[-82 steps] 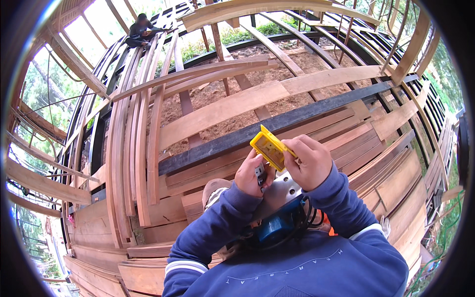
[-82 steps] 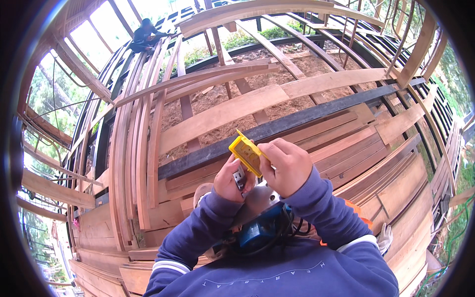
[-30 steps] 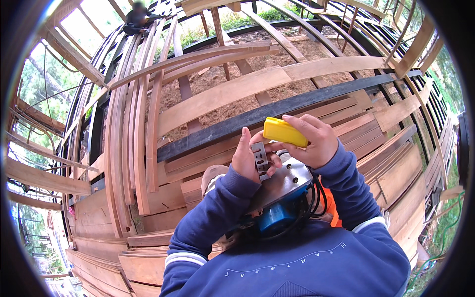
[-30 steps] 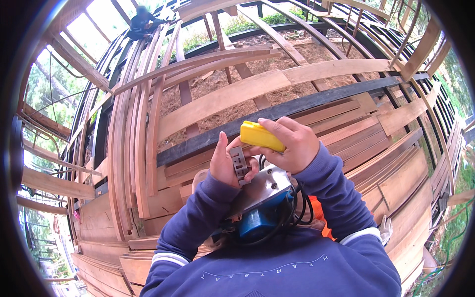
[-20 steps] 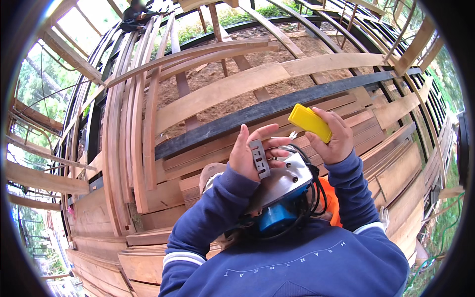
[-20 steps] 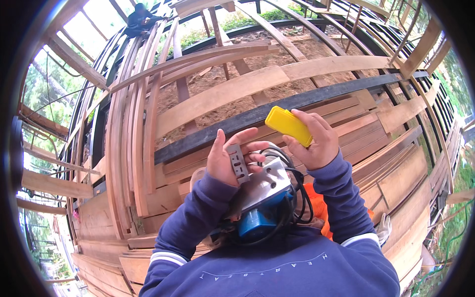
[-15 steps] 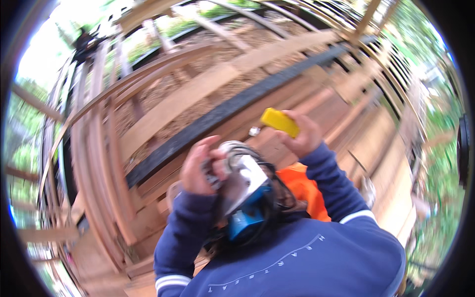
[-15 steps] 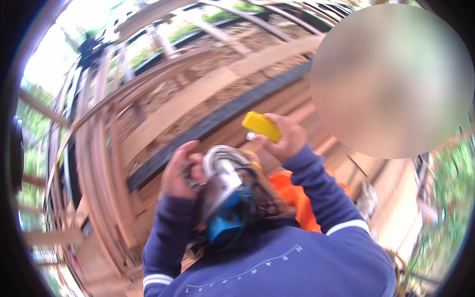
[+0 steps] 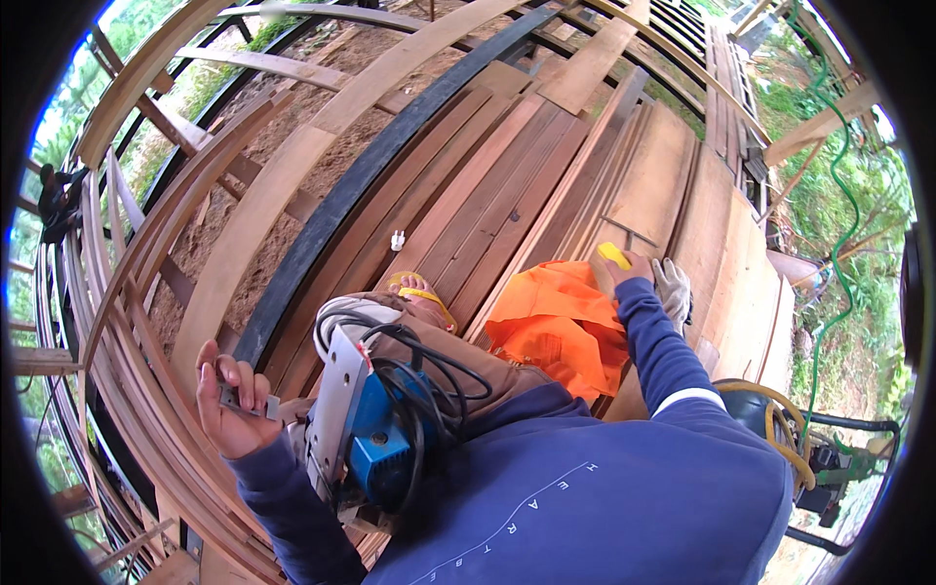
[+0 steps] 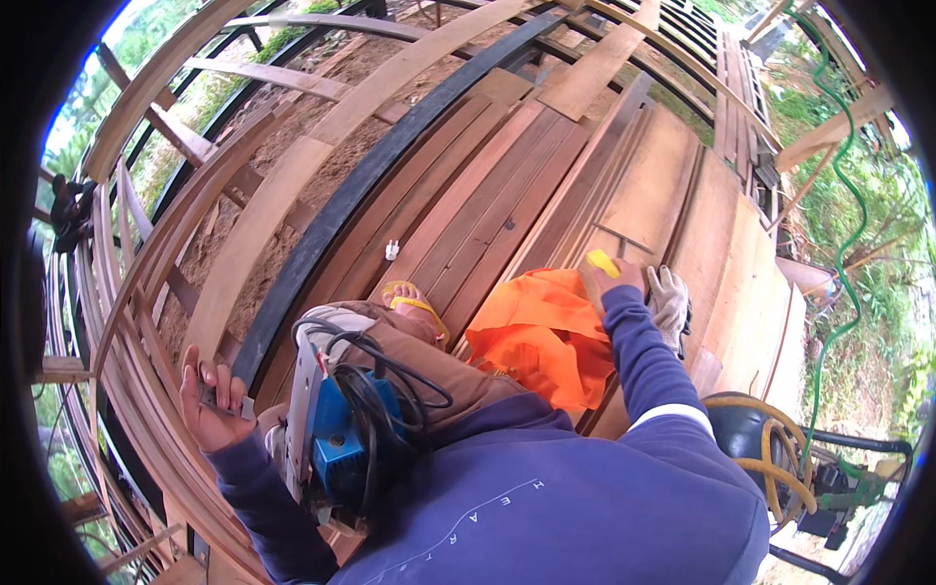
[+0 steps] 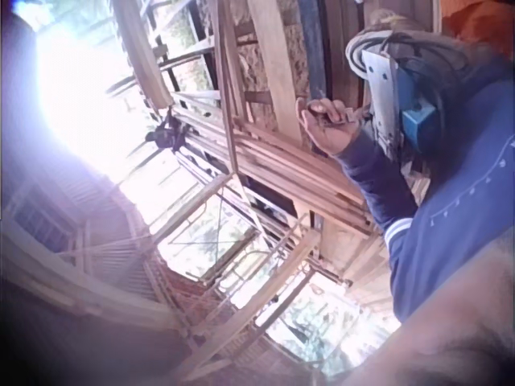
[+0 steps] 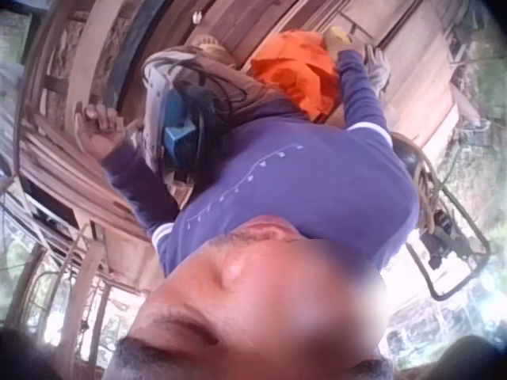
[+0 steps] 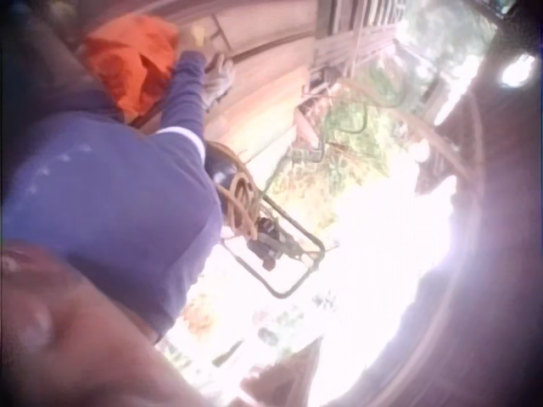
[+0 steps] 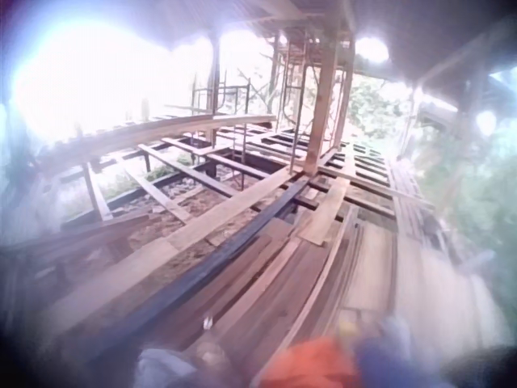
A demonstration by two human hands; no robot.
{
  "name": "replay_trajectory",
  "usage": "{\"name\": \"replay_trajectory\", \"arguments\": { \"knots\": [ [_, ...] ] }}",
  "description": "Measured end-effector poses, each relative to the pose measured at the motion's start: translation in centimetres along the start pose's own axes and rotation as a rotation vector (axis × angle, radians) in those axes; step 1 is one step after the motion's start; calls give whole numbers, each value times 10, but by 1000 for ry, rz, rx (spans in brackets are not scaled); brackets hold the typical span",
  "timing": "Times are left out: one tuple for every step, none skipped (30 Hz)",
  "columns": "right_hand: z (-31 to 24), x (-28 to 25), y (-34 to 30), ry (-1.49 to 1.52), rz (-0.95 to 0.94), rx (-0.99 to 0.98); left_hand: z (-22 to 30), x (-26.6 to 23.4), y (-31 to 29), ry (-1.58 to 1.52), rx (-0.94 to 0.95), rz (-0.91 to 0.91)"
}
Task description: The person handles a yellow plastic housing for electrical components and a small metal piece, then opens a plastic package containing a new blade for a hand planer.
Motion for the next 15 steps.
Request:
{"name": "replay_trajectory", "arguments": {
  "knots": [
    [2, 4, 0, -50, -22, -19, 5, 0, -3, 3, 9, 22],
    [19, 14, 2, -69, -66, 15, 8, -1, -4, -3, 10, 23],
    [34, 20, 4, -68, -103, -5, 7, 0, -3, -17, 10, 14],
    [39, 25, 4, -218, -73, -129, 8, -1, -5, -25, 22, 20],
    [44, 34, 7, -265, -199, -77, 9, 0, -9, -51, -3, 55],
    [53, 39, 10, -269, -241, -76, 12, 9, -12, -46, 8, 71],
    [47, 43, 15, -192, -302, -85, 18, 9, -16, -44, 28, 55],
    [50, 42, 23, -229, -331, -84, 25, 13, -20, -63, 44, 73],
    [116, 34, 35, -290, -174, -13, 32, 12, -12, -115, 26, 8],
    [120, 41, 41, -295, -202, 0, 40, 8, -19, -103, 5, 41],
    [113, 46, 46, -294, -230, -10, 44, 3, -28, -146, 19, 124],
    [107, 51, 54, -290, -250, -27, 47, -4, -46, -196, 53, 194],
    [108, 47, 59, -300, -256, -14, 50, -12, -56, -222, 66, 221],
    [107, 49, 64, -306, -262, -4, 52, -24, -67, -247, 78, 248],
    [111, 44, 67, -310, -247, 23, 51, -37, -74, -278, 78, 254]
  ]
}}
Point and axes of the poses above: each hand's wrist, its own y-axis towards the middle knuckle, its own x-axis out of the palm, z = x × y, the point moved 4 cm from there along y, towards the middle knuckle, and after that the axes turned 14 degrees about -x, right-handed, at the moved point
